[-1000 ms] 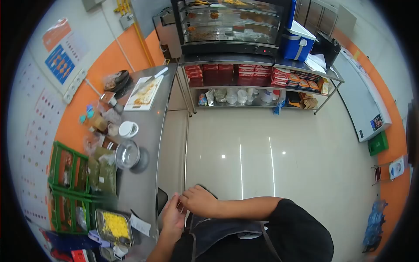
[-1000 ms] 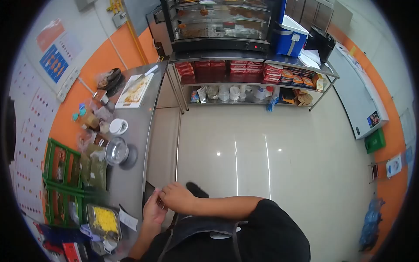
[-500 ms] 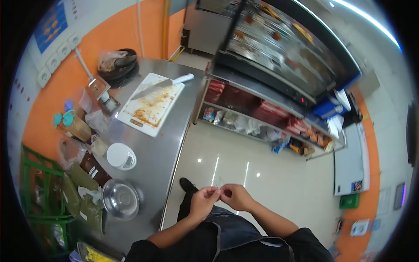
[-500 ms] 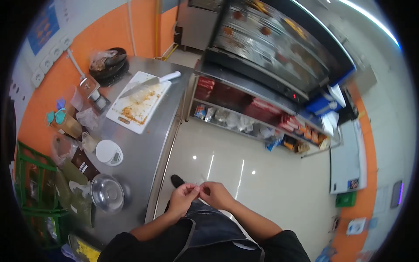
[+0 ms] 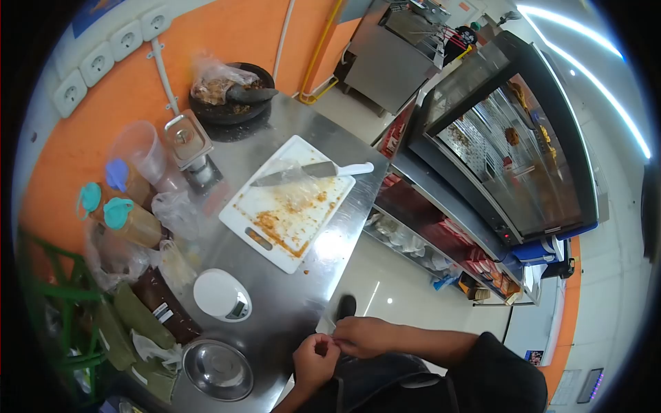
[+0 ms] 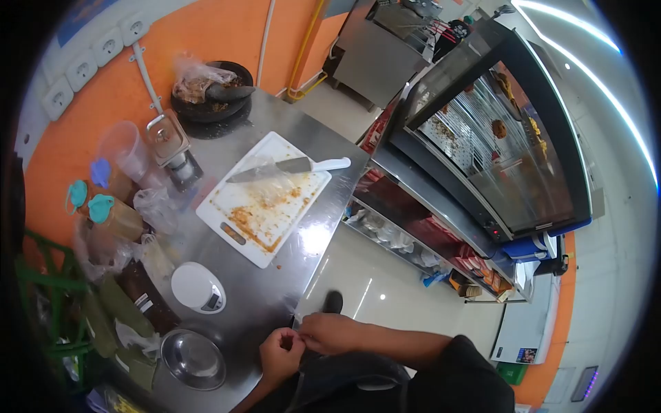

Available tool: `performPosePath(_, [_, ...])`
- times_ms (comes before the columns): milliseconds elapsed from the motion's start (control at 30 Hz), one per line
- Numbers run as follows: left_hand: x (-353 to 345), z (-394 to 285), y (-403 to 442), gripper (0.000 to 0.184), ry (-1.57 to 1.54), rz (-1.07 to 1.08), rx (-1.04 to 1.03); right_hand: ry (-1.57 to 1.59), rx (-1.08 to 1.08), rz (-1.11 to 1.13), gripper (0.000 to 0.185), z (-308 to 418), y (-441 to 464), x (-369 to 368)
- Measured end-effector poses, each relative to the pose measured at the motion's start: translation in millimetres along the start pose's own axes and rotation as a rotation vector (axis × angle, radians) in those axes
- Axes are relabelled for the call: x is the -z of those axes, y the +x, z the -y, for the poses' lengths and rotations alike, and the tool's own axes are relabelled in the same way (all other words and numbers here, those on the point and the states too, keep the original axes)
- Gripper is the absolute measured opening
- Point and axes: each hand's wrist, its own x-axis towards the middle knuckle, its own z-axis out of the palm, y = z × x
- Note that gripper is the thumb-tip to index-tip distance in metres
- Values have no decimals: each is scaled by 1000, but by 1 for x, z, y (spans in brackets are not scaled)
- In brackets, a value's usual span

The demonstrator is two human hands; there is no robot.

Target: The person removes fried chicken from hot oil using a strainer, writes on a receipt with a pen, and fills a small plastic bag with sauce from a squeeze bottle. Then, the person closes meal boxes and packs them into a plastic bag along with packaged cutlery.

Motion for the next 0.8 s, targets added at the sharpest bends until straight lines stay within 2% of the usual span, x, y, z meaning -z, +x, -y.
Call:
performPosePath(33, [5,-5,-1,13,23,-46,-34,-2,9,-5,19,1,9,5])
performPosePath(100, [12,-11,-2,12,-11,-99,-4,2,115,205,19,0,26,14])
performPosePath(133, [14,-14,-2,11,-49,-144,36,-6,127,198,19,2,32,15])
performPosePath(200, [15,-15,-1,11,-114,-209,9,-107,335,-11,18,7,40,12])
performPosePath(300, [19,-18,-5,9,-204,-285,1,-168,479,-115,19,17,48,11])
performPosePath(367, [17,-25,-7,8,-200,-457,-53,-268,498,-134,18,24,53,17])
performPosePath(433, [9,-30,-13,6,-170,-532,-65,-359,517,-140,17,26,63,24])
performPosePath(500, [-4,-27,-9,7,-162,-600,-87,-367,554,-59,17,23,83,36])
performPosePath(533, [-7,-30,-4,7,-164,-646,-76,-513,675,21,17,22,90,43])
performPosePath(600, [-6,-34,-6,13,188,-689,-38,-472,790,69,17,14,106,49])
performPosePath(667, [-7,-38,-6,20,39,-769,9,-394,948,168,16,21,116,39])
performPosePath(700, [-6,-37,-5,20,32,-861,52,-309,875,232,17,27,118,43])
performPosePath(733, [-4,-35,0,23,-21,-911,9,-244,776,278,17,31,122,45])
performPosePath(767, [-6,-35,3,25,-73,-953,-39,-236,815,325,17,31,126,40])
performPosePath(800, [-7,-34,3,25,-75,-999,-19,-147,842,252,15,30,129,34])
